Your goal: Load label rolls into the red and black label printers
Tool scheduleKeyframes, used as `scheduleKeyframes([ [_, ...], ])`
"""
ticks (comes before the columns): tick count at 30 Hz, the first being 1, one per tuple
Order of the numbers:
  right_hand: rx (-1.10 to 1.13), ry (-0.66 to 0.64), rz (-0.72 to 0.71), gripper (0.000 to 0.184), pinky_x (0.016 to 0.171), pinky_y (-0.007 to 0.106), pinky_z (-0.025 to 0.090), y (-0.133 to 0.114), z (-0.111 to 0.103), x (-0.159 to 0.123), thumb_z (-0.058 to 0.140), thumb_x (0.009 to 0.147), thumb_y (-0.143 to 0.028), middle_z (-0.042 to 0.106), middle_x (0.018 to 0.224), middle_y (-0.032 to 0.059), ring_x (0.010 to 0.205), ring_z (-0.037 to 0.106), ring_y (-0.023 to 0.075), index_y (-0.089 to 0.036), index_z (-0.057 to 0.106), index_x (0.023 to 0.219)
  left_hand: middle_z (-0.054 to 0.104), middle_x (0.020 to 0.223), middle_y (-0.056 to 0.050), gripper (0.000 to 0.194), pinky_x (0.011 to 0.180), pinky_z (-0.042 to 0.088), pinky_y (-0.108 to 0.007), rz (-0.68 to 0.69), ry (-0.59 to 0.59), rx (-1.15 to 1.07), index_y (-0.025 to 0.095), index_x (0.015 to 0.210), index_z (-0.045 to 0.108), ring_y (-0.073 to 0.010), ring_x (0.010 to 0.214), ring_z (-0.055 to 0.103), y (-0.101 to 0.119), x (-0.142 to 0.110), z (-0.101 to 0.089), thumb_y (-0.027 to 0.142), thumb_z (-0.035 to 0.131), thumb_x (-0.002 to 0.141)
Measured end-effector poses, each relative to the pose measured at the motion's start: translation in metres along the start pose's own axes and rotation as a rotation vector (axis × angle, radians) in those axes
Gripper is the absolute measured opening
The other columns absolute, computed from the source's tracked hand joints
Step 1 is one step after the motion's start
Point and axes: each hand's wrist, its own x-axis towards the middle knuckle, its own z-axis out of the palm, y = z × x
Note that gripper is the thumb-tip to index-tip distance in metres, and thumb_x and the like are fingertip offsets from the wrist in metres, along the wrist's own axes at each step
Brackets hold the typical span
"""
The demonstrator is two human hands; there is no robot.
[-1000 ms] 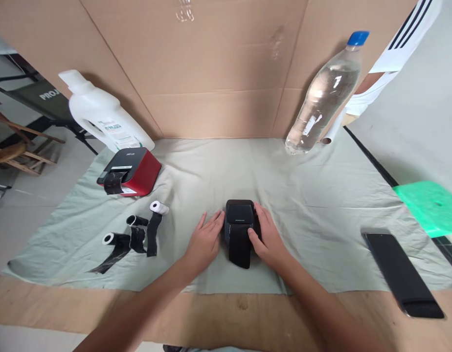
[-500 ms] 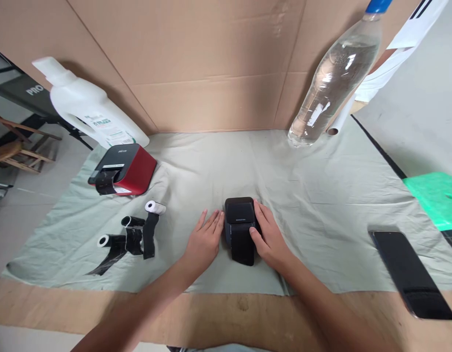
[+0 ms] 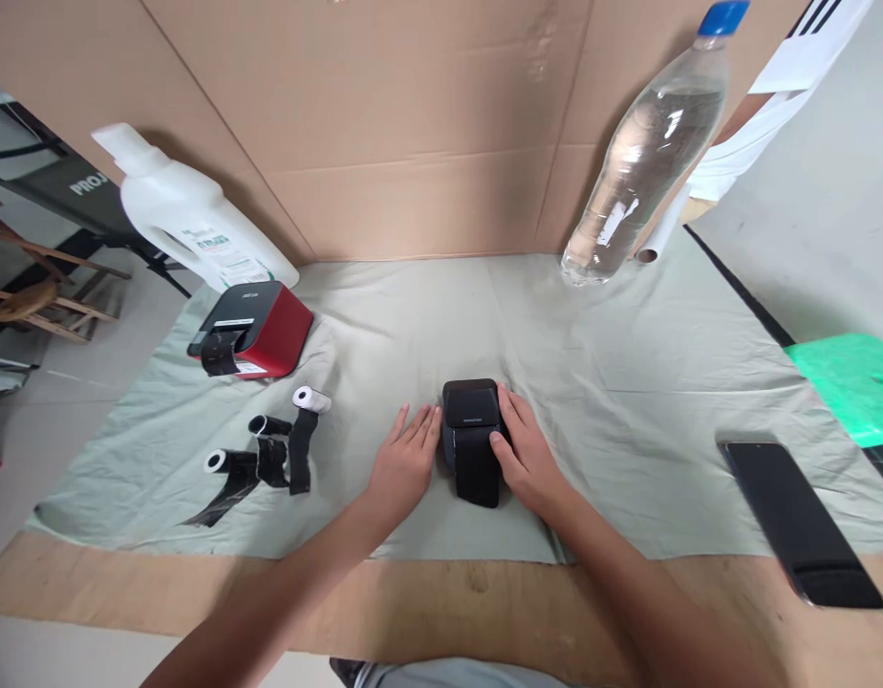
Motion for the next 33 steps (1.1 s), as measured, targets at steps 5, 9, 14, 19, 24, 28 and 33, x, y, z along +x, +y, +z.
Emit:
scheduleKeyframes([
  [5, 0.093, 0.231, 0.015, 0.045, 0.113, 0.050, 0.046, -0.002, -0.001, 0.000, 0.039, 0.105, -0.042, 0.065, 0.139, 0.0108, 0.129, 0.060, 0.0277, -0.025, 0.066, 0.137, 0.053, 0.153, -0.013, 0.071, 0.127, 0.029, -0.058, -0.047, -0.044, -0.213, 0.013, 0.156, 0.041, -0.0243, 0.146, 0.048, -0.006, 0.004, -0.010, -0.001, 0.034, 0.086],
  [9, 0.112, 0.232, -0.021, 0.044, 0.112, 0.052, 0.046, -0.004, -0.005, 0.002, 0.041, 0.105, -0.045, 0.066, 0.137, 0.0102, 0.128, 0.061, 0.0281, -0.026, 0.071, 0.131, 0.051, 0.155, -0.008, 0.055, 0.128, 0.028, -0.052, -0.165, -0.045, -0.442, 0.021, 0.154, 0.043, -0.0188, 0.147, 0.047, -0.008, 0.009, -0.022, 0.016, 0.032, 0.101],
  [14, 0.171, 0.159, -0.045, 0.050, 0.118, 0.055, 0.040, -0.003, -0.011, 0.006, 0.039, 0.105, -0.048, 0.064, 0.143, 0.0090, 0.137, 0.054, 0.0270, -0.027, 0.058, 0.147, 0.050, 0.156, -0.010, 0.052, 0.130, 0.023, -0.053, -0.214, -0.024, -0.528, 0.020, 0.154, 0.044, -0.0217, 0.147, 0.047, -0.004, 0.011, -0.023, 0.038, 0.037, 0.106],
  [19, 0.296, 0.204, 0.062, 0.049, 0.121, 0.054, 0.037, -0.007, 0.000, -0.002, 0.042, 0.105, -0.048, 0.064, 0.144, 0.0100, 0.138, 0.056, 0.0261, -0.024, 0.061, 0.144, 0.048, 0.158, -0.009, 0.055, 0.131, 0.019, -0.053, -0.255, -0.032, -0.573, 0.020, 0.156, 0.040, -0.0217, 0.149, 0.043, -0.001, 0.013, -0.020, 0.043, 0.038, 0.106],
  [24, 0.379, 0.338, 0.162, 0.042, 0.118, 0.052, 0.042, -0.018, 0.012, -0.010, 0.045, 0.104, -0.045, 0.068, 0.138, 0.0097, 0.130, 0.063, 0.0262, -0.023, 0.069, 0.131, 0.047, 0.159, -0.008, 0.054, 0.131, 0.017, -0.054, -0.291, -0.028, -0.608, 0.022, 0.156, 0.040, -0.0217, 0.150, 0.042, 0.002, 0.016, -0.022, 0.042, 0.036, 0.107],
  [28, 0.332, 0.330, 0.095, 0.041, 0.119, 0.052, 0.040, -0.021, 0.009, -0.007, 0.044, 0.104, -0.042, 0.067, 0.139, 0.0091, 0.131, 0.061, 0.0261, -0.025, 0.069, 0.131, 0.047, 0.159, -0.006, 0.053, 0.131, 0.017, -0.054, -0.300, -0.016, -0.632, 0.025, 0.156, 0.039, -0.0214, 0.149, 0.043, 0.002, 0.017, -0.023, 0.040, 0.038, 0.106],
  [33, 0.227, 0.220, 0.022, 0.048, 0.119, 0.049, 0.040, -0.014, -0.002, 0.015, 0.037, 0.106, -0.042, 0.058, 0.149, 0.0090, 0.137, 0.054, 0.0244, -0.025, 0.058, 0.146, 0.048, 0.158, -0.004, 0.052, 0.131, 0.017, -0.055, -0.314, 0.001, -0.648, 0.027, 0.156, 0.041, -0.0216, 0.149, 0.044, 0.003, 0.018, -0.023, 0.037, 0.043, 0.104],
])
